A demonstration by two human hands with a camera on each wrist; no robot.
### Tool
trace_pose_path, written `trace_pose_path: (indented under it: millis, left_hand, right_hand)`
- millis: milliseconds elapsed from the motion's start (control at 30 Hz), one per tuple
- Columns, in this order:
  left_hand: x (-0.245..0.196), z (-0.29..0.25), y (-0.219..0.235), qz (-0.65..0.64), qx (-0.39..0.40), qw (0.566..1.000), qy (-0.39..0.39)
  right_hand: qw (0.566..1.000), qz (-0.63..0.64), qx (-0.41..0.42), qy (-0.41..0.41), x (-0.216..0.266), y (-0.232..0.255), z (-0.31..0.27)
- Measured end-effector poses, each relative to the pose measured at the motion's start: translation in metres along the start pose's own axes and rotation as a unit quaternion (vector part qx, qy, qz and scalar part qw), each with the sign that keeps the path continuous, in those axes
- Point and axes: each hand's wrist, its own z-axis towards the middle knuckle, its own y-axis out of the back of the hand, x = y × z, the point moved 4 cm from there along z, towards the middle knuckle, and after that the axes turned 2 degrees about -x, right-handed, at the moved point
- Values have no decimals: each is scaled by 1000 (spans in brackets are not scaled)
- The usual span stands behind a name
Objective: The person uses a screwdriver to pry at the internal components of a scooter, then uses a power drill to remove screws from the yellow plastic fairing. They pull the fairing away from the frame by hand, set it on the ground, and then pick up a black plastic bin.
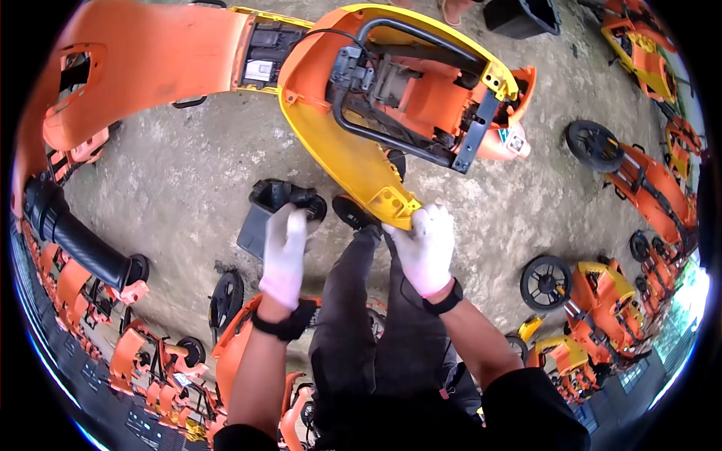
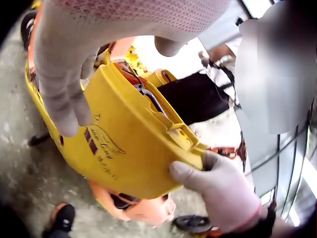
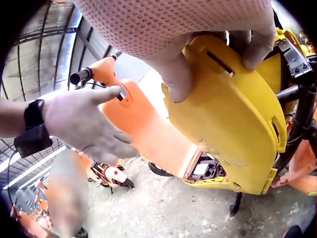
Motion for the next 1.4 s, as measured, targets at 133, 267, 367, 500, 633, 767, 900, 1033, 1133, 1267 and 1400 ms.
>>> trace_pose_path:
  millis: [133,267,367,500,633,767,900,1033,1133,1267,1400]
  left_hand:
    - [-21,31,-52,-166,123,970,129]
    - [-48,24,-72,-337,245,902,114]
    - [-44,17,-71,-458,325,823,91]
    - [-4,37,-116,-519,330,780,114]
    - [37,66,-158,-673,408,568,238]
    - [55,88,-166,-707,451,464,285]
    - [77,101,-171,-721,477,382,326]
    - [159,127,-185,-741,459,280,402]
    - [133,115,-164,-730,382,413,389]
    - [148,120,-166,-710,398,460,355]
    - [159,121,-161,-733,439,369,366]
  right_hand:
    - [998,35,14,48,17,14,27]
    - [994,84,-8,69,69,23,67]
    - [991,113,-30,63,92,25,84]
    - [991,126,7,40,98,26,83]
    - [993,108,14,45,93,24,79]
    - [991,132,13,23,75,27,72]
    - [987,141,74,22,60,34,72]
    - [960,204,159,107,32,60,107]
    - [998,-53,-46,-4,-42,93,181]
    - [983,-152,106,-5,-122,53,240]
    - [983,-168,61,46,-123,39,245]
